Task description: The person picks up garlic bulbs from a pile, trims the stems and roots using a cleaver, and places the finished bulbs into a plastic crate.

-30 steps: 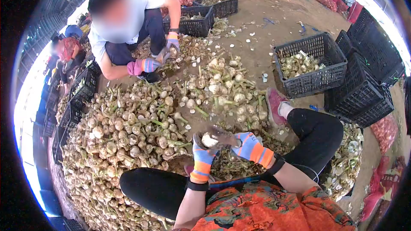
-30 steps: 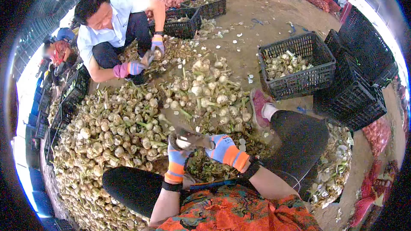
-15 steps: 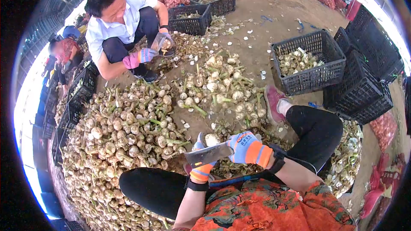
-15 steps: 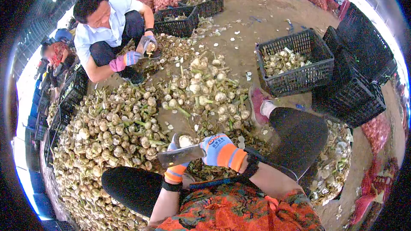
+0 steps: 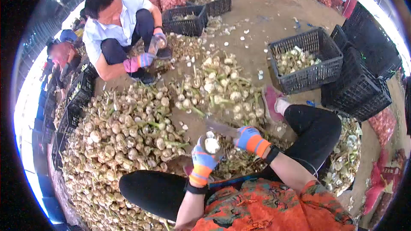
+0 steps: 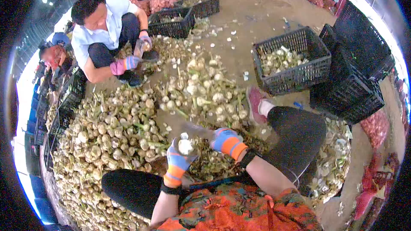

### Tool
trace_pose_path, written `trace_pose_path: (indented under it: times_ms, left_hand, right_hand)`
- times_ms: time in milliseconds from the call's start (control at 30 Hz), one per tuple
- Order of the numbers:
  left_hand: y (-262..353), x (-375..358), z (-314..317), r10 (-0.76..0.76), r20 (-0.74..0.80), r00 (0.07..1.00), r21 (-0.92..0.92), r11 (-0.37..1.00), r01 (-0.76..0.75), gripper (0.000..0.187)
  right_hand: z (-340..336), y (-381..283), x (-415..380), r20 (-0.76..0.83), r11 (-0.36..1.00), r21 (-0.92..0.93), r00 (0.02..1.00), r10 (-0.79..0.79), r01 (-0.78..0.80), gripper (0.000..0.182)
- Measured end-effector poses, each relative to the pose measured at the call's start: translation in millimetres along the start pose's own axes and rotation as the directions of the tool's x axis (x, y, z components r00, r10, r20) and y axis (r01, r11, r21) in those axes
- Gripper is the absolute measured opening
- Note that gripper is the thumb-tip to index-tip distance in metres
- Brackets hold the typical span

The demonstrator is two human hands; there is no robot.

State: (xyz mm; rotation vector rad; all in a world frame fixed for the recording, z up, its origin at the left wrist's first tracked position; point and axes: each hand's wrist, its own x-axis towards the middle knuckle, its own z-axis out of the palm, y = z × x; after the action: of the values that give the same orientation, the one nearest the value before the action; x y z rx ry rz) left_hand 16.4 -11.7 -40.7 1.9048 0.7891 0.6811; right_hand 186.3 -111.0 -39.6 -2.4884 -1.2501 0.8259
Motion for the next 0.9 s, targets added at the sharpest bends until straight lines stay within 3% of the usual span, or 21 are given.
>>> trace_pose_path:
  times_ms: [33,100,133,167,233,267,333,400,467,500,567,600,633,667,700,733,767,800,833,867,900]
  left_hand:
    - [34,3,-6,-0.093,0.008,0.996,-0.285,0.954,0.092,0.043]
    - [21,9,-11,-0.248,-0.040,0.968,-0.429,0.879,0.208,0.039]
    - [15,16,-15,-0.319,0.044,0.947,-0.709,0.658,0.254,0.027]
    - [12,11,-17,-0.402,0.204,0.892,-0.832,0.409,0.375,0.017]
    - [5,16,-13,-0.466,0.282,0.839,-0.953,-0.040,0.299,0.011]
    - [1,16,-15,-0.435,0.340,0.834,-0.939,-0.106,0.327,0.007]
    - [1,12,-13,-0.466,0.328,0.822,-0.942,-0.101,0.319,0.004]
    - [6,12,-13,-0.522,0.353,0.776,-0.933,-0.136,0.333,0.003]
    - [-15,7,-5,-0.453,0.340,0.824,-0.935,-0.070,0.347,0.004]
    - [-13,8,-3,-0.414,0.335,0.846,-0.935,-0.039,0.351,0.004]
    - [7,7,-5,-0.374,0.326,0.868,-0.939,-0.021,0.344,0.005]
    - [23,10,-12,-0.471,0.360,0.805,-0.930,-0.108,0.352,0.006]
    - [39,12,-18,-0.561,0.389,0.731,-0.920,-0.195,0.340,0.007]
    - [31,9,-31,-0.407,0.281,0.869,-0.940,0.068,0.335,0.005]
    - [0,13,-45,-0.357,0.083,0.930,-0.975,0.163,0.150,0.002]
    - [3,16,-79,-0.154,-0.021,0.988,-0.995,0.104,-0.005,0.008]
    - [-44,19,-124,-0.185,-0.229,0.956,-0.971,0.113,-0.211,0.025]
    - [-51,15,-164,-0.309,-0.491,0.814,-0.863,0.302,-0.405,0.040]
    - [-31,11,-195,-0.140,-0.432,0.891,-0.902,0.069,-0.427,0.047]
    - [-10,5,-226,0.034,-0.357,0.933,-0.925,-0.154,-0.348,0.055]
    - [-9,1,-235,0.070,-0.313,0.947,-0.925,-0.249,-0.288,0.056]
  right_hand:
    - [13,23,11,-0.090,0.992,0.092,0.992,0.094,-0.085,0.036]
    - [24,34,21,-0.245,0.943,0.327,0.969,0.021,0.062,0.028]
    - [29,34,20,-0.245,0.943,0.326,0.969,0.023,0.060,0.028]
    - [32,32,21,-0.253,0.782,0.596,0.967,-0.032,0.182,0.025]
    - [35,18,14,-0.276,0.535,0.798,0.957,-0.086,0.278,0.021]
    - [31,4,5,-0.310,0.322,0.877,0.932,-0.185,0.356,0.019]
    - [55,10,6,-0.300,0.586,0.721,0.929,-0.217,0.370,0.023]
    - [93,22,24,-0.277,0.613,0.703,0.933,-0.230,0.360,0.014]
    - [32,-24,-18,-0.330,0.550,0.700,0.889,-0.317,0.456,0.008]
    - [35,-25,-15,-0.332,0.551,0.700,0.890,-0.314,0.455,0.008]
    - [52,-8,3,-0.193,0.822,0.481,0.951,-0.240,0.305,0.015]
    - [89,35,33,-0.230,0.799,-0.056,0.771,-0.594,0.599,0.022]
    - [75,37,29,0.210,0.833,-0.326,0.893,-0.398,0.447,0.031]
    - [84,56,45,-0.005,0.996,-0.079,0.999,-0.047,0.047,0.034]
    - [99,77,56,-0.091,0.917,0.236,0.932,0.352,-0.323,0.036]
    - [92,85,57,-0.212,0.895,0.318,0.896,0.389,-0.313,0.038]
    - [78,92,63,-0.327,0.872,0.396,0.843,0.427,-0.288,0.039]
    - [68,103,67,-0.366,0.879,0.377,0.825,0.431,-0.292,0.040]
    - [60,117,69,-0.410,0.886,0.361,0.804,0.431,-0.290,0.042]
    - [59,132,74,-0.327,0.881,0.310,0.830,0.453,-0.358,0.042]
    - [62,149,83,-0.239,0.874,0.250,0.848,0.472,-0.416,0.042]
